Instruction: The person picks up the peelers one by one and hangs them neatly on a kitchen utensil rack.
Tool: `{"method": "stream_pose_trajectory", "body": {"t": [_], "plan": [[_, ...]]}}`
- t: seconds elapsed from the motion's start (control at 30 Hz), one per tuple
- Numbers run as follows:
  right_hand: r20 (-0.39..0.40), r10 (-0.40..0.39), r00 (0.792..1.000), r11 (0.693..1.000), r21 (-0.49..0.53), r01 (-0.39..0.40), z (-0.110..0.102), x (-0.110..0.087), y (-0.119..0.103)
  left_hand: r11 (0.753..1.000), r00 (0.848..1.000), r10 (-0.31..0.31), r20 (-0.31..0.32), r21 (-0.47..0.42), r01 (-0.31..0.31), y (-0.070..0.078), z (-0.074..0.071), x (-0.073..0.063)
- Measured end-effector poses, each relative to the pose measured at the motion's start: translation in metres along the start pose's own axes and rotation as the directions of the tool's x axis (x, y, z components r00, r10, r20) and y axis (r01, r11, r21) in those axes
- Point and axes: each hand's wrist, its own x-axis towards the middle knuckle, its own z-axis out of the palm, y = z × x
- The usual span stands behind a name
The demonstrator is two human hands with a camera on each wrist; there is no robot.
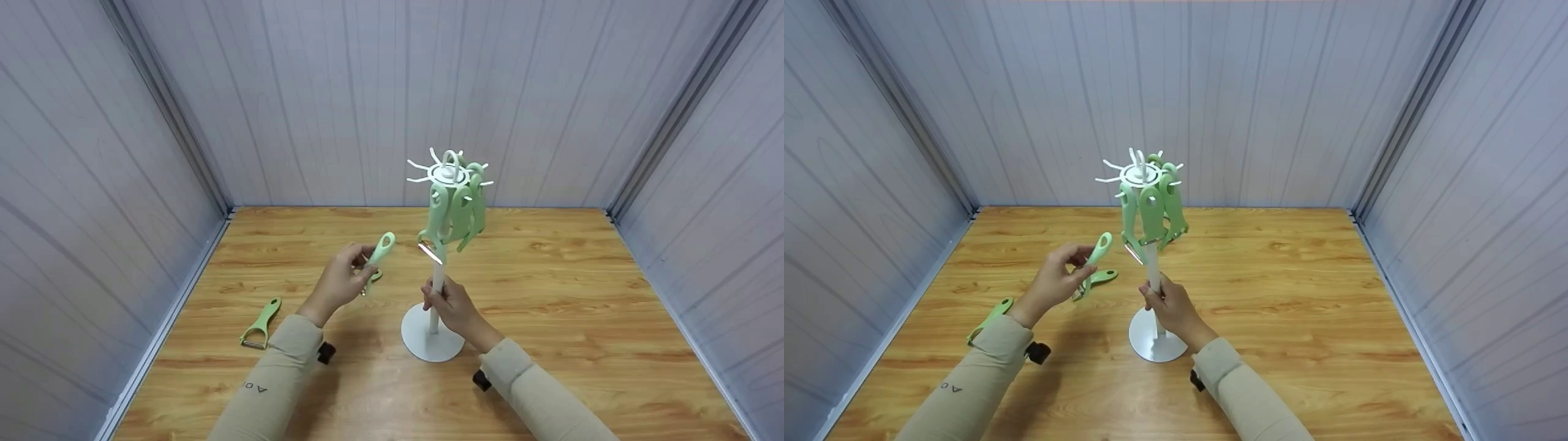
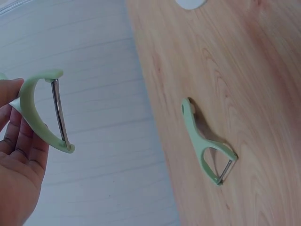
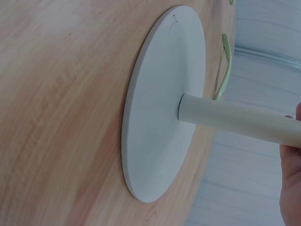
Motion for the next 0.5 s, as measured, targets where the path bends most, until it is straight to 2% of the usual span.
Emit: {"method": "stream_pose_trajectory", "body": {"t": [0.2, 0.5], "plan": [[-0.004, 0.023, 1.000, 1.000, -0.007, -0.023, 0.000, 0.000, 0.000, 0.999, 0.999, 0.040, -0.033, 0.005, -0.040, 0.004, -0.001, 0.001], [-0.006, 0.050, 0.999, 0.999, -0.021, -0.050, 0.000, 0.000, 0.000, 0.998, 0.997, 0.063, -0.047, 0.026, -0.061, 0.013, -0.003, 0.002]]}}
